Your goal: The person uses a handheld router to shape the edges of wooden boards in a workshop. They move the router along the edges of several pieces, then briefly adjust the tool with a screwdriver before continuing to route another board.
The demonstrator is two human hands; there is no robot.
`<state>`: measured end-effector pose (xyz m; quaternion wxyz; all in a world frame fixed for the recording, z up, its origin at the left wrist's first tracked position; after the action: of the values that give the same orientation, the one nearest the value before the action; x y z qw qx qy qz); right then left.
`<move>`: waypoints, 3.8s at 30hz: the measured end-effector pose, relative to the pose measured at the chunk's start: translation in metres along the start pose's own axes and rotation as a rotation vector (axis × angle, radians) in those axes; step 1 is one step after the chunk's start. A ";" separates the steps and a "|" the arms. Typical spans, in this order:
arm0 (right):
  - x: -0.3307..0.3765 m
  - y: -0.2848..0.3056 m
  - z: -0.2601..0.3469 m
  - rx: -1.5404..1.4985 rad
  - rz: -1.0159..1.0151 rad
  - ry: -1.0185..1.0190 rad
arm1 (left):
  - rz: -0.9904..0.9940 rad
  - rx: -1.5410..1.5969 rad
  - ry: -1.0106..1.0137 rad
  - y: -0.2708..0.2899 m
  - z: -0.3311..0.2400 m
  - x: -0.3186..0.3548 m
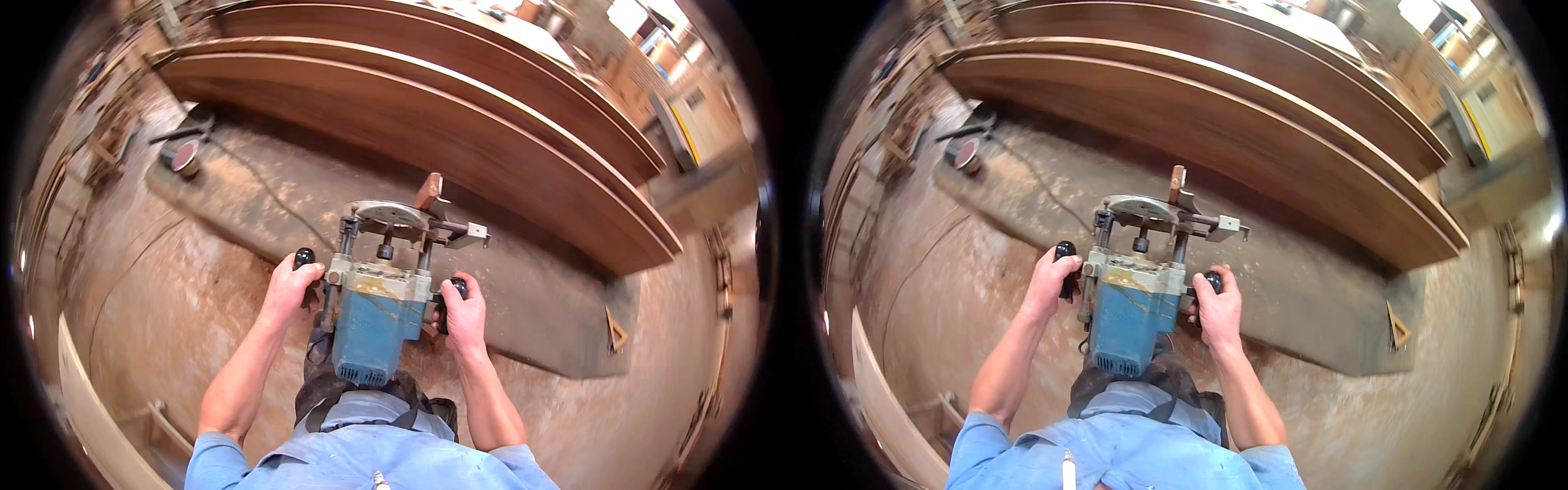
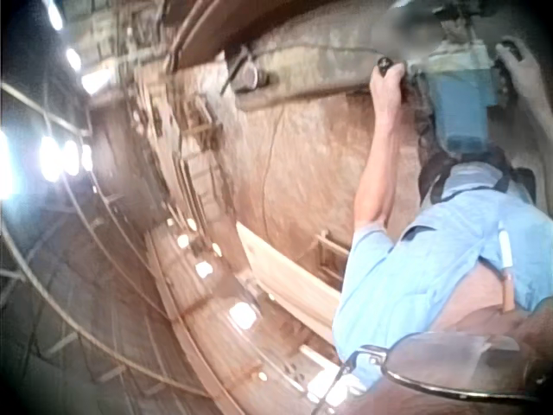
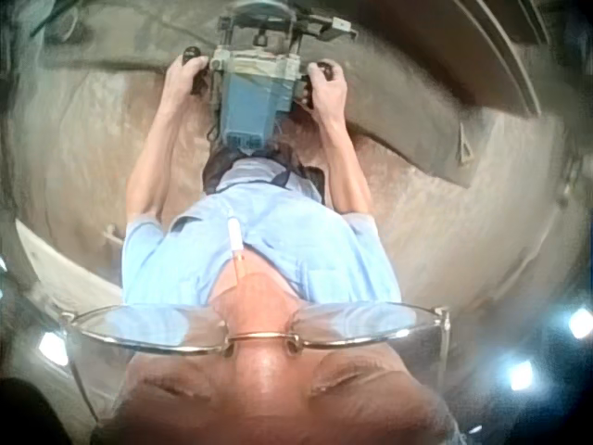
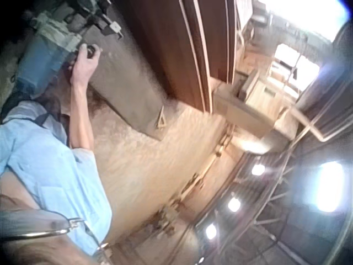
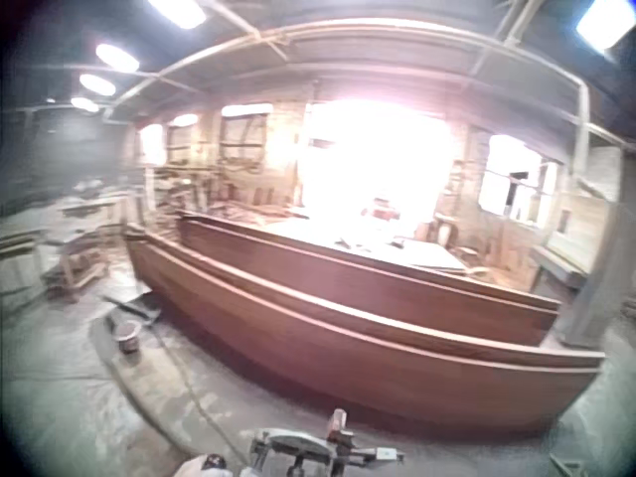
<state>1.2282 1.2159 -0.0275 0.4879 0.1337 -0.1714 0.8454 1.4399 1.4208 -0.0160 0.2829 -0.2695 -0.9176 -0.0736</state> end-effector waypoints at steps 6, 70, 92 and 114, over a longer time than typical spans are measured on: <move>-0.054 -0.053 -0.018 -0.016 -0.237 -0.003 | 0.178 -0.051 0.080 0.007 -0.027 -0.139; -0.081 -0.106 -0.099 0.117 -0.354 -0.017 | 0.090 -0.595 -0.178 0.041 -0.024 -0.237; -0.089 -0.174 -0.123 0.084 -0.335 -0.079 | 0.233 -0.703 -0.285 0.205 0.076 -0.223; -0.112 -0.216 -0.102 0.140 -0.312 -0.153 | 0.184 -1.297 0.071 0.428 0.228 -0.246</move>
<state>1.4648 1.2722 -0.1289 0.5881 0.2563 -0.1259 0.7567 1.7308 1.7358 -0.3496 0.0982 -0.4601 -0.6506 -0.5962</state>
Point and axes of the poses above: each hand's wrist, its own x-axis away from the middle knuckle, its own y-axis out of the back of the hand, z = x × y, the point moved 4 cm from there along -x, towards the middle knuckle, and after that the axes turned 4 degrees about y, right-handed, at the moved point
